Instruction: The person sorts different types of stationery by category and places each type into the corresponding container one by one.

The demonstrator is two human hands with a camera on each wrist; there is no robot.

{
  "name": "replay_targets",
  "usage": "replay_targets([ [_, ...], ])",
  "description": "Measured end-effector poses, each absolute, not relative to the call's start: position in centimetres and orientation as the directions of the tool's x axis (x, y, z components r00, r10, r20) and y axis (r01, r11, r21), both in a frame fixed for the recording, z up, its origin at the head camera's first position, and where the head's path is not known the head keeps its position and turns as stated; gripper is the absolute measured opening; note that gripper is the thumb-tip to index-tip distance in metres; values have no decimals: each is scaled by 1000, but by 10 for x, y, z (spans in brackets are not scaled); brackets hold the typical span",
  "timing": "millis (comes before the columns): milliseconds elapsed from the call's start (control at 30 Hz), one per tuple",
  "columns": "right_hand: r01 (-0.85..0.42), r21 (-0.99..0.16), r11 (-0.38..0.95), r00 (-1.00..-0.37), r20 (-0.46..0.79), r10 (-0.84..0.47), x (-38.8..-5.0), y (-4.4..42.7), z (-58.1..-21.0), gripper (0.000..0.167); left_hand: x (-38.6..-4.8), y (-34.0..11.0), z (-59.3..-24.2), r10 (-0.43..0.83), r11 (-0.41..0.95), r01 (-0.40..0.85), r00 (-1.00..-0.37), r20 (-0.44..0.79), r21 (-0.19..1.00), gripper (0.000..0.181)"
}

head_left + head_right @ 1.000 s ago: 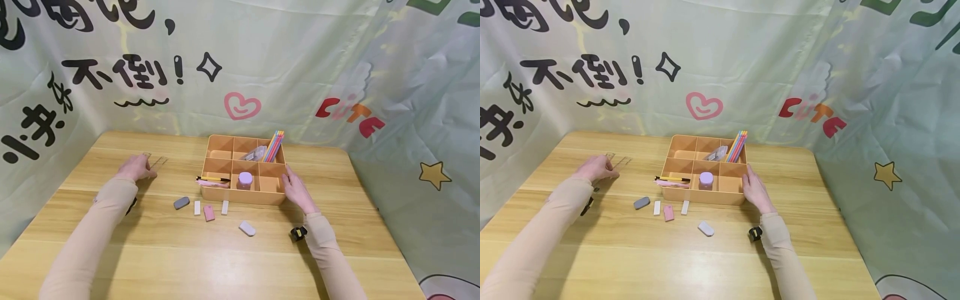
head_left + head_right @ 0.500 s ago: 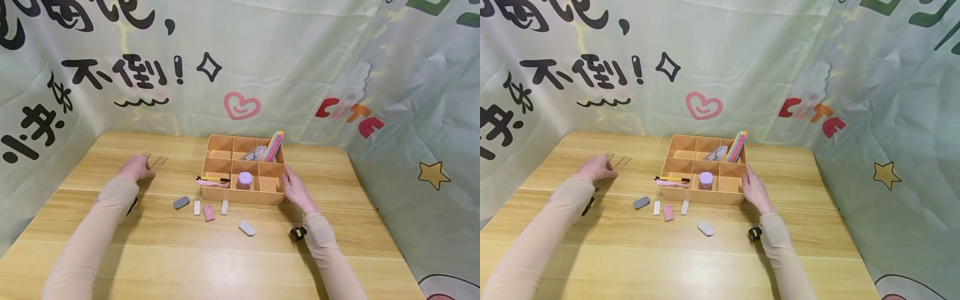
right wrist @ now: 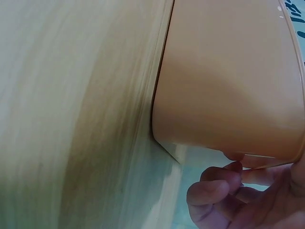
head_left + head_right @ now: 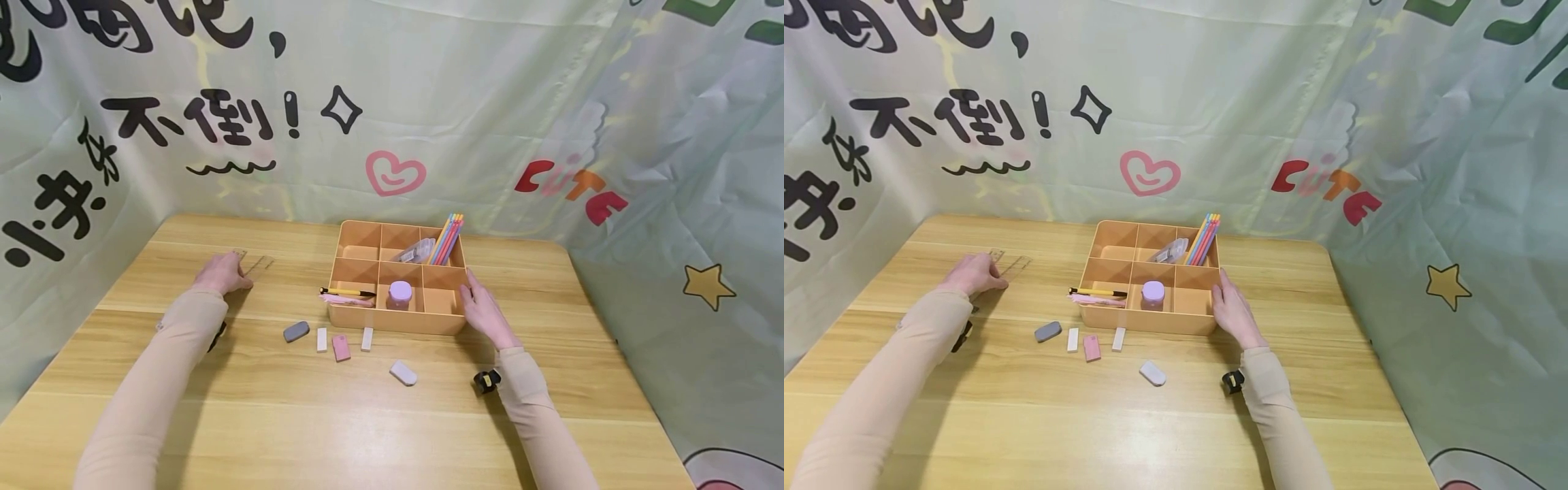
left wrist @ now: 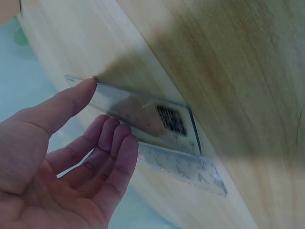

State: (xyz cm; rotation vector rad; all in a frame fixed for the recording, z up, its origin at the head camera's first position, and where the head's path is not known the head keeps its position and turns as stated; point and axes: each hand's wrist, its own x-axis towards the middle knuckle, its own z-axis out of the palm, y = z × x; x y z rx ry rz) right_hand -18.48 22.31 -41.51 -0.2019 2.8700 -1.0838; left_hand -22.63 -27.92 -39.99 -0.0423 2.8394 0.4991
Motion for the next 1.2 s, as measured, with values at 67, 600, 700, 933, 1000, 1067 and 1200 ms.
replay_targets([
  [67, -99, -659, 745, -989, -17, -146, -185, 223, -415, 56, -225, -279, -400, 9, 934, -78, -970, -243, 347, 30],
  [600, -81, -662, 745, -991, -29, -134, -186, 223, -416, 58, -222, -279, -402, -62, 916, -159, -964, -260, 369, 38],
  [700, -73, -663, 745, -991, -38, -131, -186, 224, -416, 58, -221, -281, -403, -79, 899, -166, -971, -224, 405, 37],
  [933, -80, -655, 751, -990, -38, -139, -187, 224, -416, 58, -217, -290, -398, -74, 836, -156, -982, -173, 525, 26],
  [1000, -79, -651, 755, -989, -42, -139, -187, 224, -415, 58, -217, -291, -395, -58, 827, -143, -983, -172, 543, 29],
  [1067, -77, -647, 759, -989, -45, -139, -186, 224, -415, 58, -217, -293, -392, -56, 814, -146, -983, -174, 563, 31],
  [1200, -82, -644, 760, -989, -41, -141, -186, 224, -415, 58, -218, -293, -386, -37, 797, -120, -988, -150, 592, 34],
])
